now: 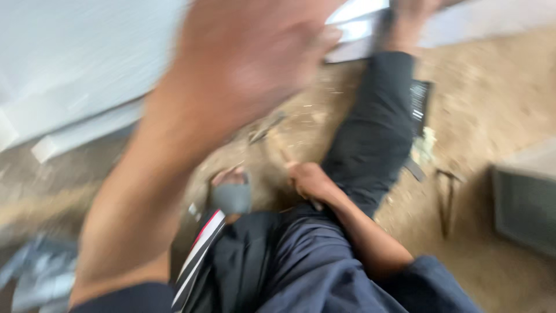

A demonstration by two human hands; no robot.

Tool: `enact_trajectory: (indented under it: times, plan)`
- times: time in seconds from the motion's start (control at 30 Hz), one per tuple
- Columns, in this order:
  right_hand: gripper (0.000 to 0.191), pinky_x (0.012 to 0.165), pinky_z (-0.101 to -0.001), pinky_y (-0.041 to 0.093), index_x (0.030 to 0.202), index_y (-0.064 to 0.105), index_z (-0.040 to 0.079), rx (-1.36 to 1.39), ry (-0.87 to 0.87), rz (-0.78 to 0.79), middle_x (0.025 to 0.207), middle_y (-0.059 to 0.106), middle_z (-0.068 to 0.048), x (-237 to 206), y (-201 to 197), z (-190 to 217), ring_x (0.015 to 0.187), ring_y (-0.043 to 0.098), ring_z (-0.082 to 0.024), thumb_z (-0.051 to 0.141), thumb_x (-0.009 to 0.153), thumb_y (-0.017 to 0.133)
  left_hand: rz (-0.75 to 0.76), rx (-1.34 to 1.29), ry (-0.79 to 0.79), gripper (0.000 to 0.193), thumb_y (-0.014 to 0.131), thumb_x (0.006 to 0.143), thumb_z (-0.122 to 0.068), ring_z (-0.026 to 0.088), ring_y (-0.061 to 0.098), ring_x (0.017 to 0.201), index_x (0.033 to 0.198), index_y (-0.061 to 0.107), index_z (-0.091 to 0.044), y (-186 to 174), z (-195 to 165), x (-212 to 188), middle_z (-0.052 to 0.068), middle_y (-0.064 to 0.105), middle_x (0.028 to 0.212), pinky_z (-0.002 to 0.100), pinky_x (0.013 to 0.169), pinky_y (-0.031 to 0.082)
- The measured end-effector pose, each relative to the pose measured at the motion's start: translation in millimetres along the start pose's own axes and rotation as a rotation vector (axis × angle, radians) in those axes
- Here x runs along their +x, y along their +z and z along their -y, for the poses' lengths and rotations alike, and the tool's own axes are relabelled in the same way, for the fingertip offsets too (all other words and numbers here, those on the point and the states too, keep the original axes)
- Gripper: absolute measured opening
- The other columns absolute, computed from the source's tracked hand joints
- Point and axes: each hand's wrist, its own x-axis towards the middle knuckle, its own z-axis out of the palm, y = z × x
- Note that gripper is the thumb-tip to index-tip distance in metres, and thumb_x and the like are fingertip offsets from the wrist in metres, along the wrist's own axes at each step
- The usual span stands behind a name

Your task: The person sits on the ground of a metal workshop and hammers small metal pieces onto the edges of galvanized sheet metal boxes, positioning each piece by hand and driving it with a hammer. They reposition the boxes between pieces and work through a pile of small metal parts.

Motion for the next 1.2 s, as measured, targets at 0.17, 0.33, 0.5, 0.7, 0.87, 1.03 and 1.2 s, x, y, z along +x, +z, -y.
enact_trajectory:
  times: [0.17,0.33,0.5,0.7,0.87,1.03,1.2]
  plan:
    - [0.069,0.116,-0.0426,0.046,0.143,0.05,-0.012,-0.04,-0.644,-0.632,0.154,0.045,-0.025,5,-96,42,0.142,0.049,-0.04,0.032,0.096,0.075,0.365,0.161,-0.039,0.053,0.086,0.088,-0.022,0.034,0.056,0.126,0.135,0.068,-0.004,-5,-23,51,0.015,0.063,0.129,0.047,0.104,0.046]
    - [0.03,0.105,-0.0341,0.057,0.128,0.061,0.002,-0.156,-0.924,-0.786,0.154,0.045,-0.017,5,-144,133,0.126,0.061,-0.029,0.014,0.101,0.07,0.383,0.143,-0.111,0.052,0.085,0.097,-0.018,0.039,0.048,0.139,0.143,0.065,-0.005,3,-33,55,0.018,0.056,0.149,0.046,0.118,0.043]
    - [0.033,0.102,-0.0391,0.054,0.13,0.06,-0.001,-0.21,-0.953,-0.874,0.147,0.048,-0.015,-1,-150,154,0.119,0.063,-0.03,0.008,0.099,0.069,0.218,0.041,-0.147,0.055,0.085,0.095,-0.015,0.042,0.049,0.137,0.145,0.062,-0.005,19,-14,-3,0.023,0.053,0.149,0.048,0.115,0.045]
    - [0.039,0.1,-0.0388,0.055,0.128,0.059,-0.001,-0.147,-0.924,-0.843,0.144,0.05,-0.014,2,-156,143,0.121,0.062,-0.03,0.002,0.091,0.072,-0.129,-0.08,-0.795,0.06,0.084,0.093,-0.016,0.041,0.051,0.132,0.146,0.059,-0.005,41,-62,-135,0.022,0.053,0.146,0.046,0.109,0.047]
    - [0.034,0.094,-0.0287,0.061,0.121,0.06,0.005,-0.103,-0.946,-0.802,0.145,0.049,-0.012,-4,-161,144,0.123,0.062,-0.028,-0.002,0.09,0.074,-0.168,-0.147,-1.193,0.063,0.083,0.091,-0.016,0.04,0.053,0.128,0.148,0.057,-0.005,70,-64,-189,0.022,0.053,0.143,0.045,0.104,0.049]
    - [0.038,0.093,-0.0319,0.06,0.123,0.061,0.001,-0.081,-0.928,-0.758,0.147,0.049,-0.014,-5,-164,148,0.122,0.063,-0.03,-0.002,0.088,0.076,-0.297,-0.151,-1.24,0.067,0.083,0.089,-0.017,0.039,0.055,0.124,0.149,0.055,-0.005,67,-32,-201,0.022,0.053,0.141,0.044,0.099,0.051]
    - [0.036,0.103,-0.0368,0.058,0.122,0.061,0.001,-0.078,-0.95,-0.799,0.147,0.047,-0.015,0,-161,139,0.126,0.062,-0.033,-0.001,0.088,0.073,-0.343,-0.172,-1.252,0.07,0.082,0.088,-0.017,0.038,0.057,0.12,0.15,0.052,-0.006,55,-26,-199,0.022,0.053,0.138,0.043,0.094,0.052]
